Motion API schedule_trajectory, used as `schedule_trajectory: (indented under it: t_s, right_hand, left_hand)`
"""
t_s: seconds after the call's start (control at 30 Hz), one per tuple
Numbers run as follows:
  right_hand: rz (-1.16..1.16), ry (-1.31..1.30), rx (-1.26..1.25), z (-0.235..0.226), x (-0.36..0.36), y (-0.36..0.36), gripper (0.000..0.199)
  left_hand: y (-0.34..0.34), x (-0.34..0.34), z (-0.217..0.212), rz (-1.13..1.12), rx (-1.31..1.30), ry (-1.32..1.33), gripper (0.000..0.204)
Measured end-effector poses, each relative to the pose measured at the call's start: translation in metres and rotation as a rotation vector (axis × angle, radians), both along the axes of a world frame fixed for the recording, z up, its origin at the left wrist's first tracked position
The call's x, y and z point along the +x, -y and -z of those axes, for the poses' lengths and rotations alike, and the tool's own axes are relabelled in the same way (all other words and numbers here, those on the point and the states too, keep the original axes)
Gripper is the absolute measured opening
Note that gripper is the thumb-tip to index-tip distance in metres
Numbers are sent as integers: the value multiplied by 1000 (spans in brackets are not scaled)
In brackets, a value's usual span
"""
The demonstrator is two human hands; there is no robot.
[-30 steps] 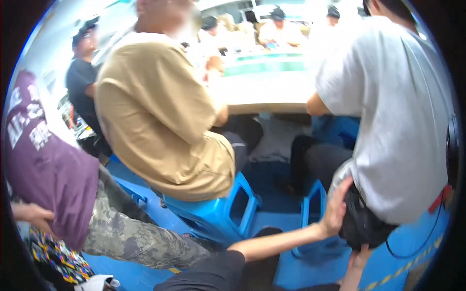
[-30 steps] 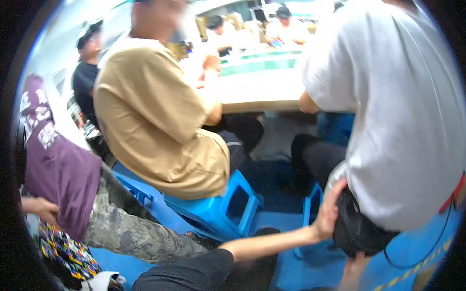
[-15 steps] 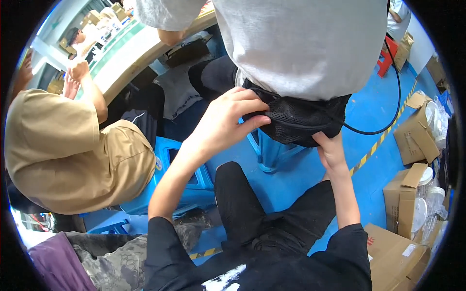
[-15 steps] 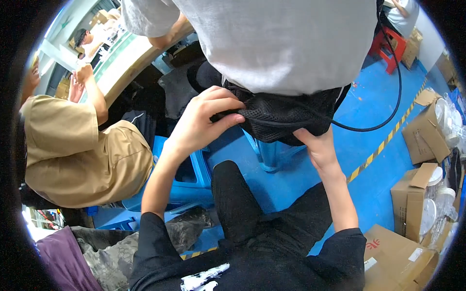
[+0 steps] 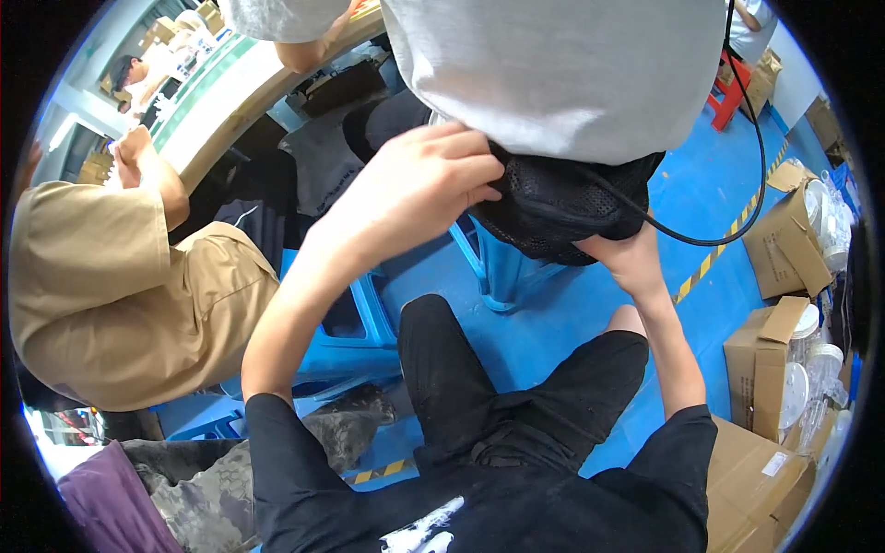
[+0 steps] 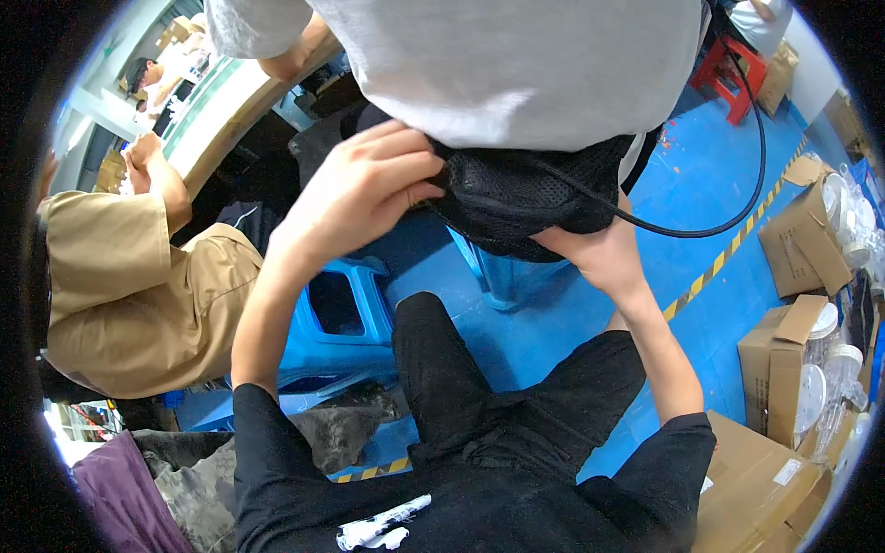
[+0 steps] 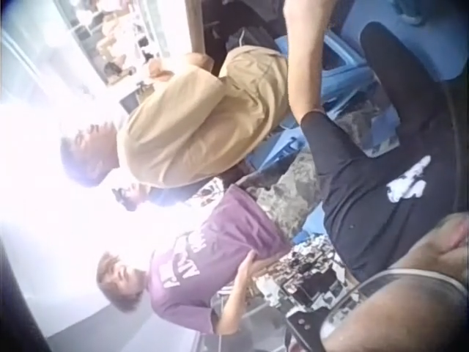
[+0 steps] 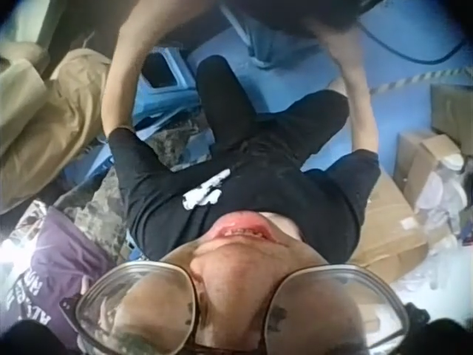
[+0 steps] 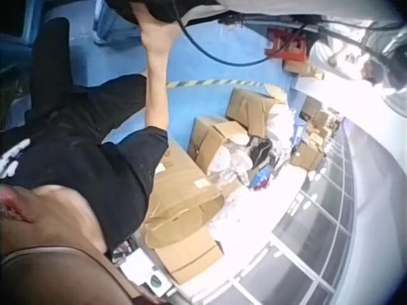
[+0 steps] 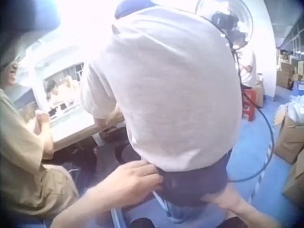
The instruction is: Assisting a coworker by placing a power bank and cables into a waist-mounted mesh pouch and securing it.
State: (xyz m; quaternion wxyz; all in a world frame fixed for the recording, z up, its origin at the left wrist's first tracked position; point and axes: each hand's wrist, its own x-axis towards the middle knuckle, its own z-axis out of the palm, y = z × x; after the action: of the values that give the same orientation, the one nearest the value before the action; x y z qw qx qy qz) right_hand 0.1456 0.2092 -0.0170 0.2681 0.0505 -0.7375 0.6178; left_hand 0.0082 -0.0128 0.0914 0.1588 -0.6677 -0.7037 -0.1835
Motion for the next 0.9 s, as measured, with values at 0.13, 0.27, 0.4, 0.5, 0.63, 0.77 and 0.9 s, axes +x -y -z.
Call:
schedule_trajectory:
  t_s: [0.13, 0.27, 0.4, 0.5, 0.63, 0.77, 0.9]
  right_hand:
    - [-23, 63, -45, -3, 1, 4, 56]
    - [-26, 97, -39, -1, 2, 4, 59]
    - [-41, 86, -67, -1, 1, 4, 59]
    - [-33, 82, -72, -4, 1, 5, 58]
    - [-31, 114, -57, -3, 2, 8, 60]
    - [-14, 122, -70, -1, 3, 5, 60]
    - [-5, 181, -165, -2, 9, 6, 60]
  left_hand:
    - [-9, -4, -20, 25, -64, -12, 17]
    - [-12, -3, -18, -14, -132, -48, 17]
    - [-12, -2, -18, -33, -137, -51, 16]
    - [-11, -1, -21, -53, -166, -54, 15]
    - [-7, 0, -16, -34, -115, -59, 14]
    - [-9, -1, -15, -19, -94, -29, 14]
    - [-11, -2, 25, -4, 218, 275, 18]
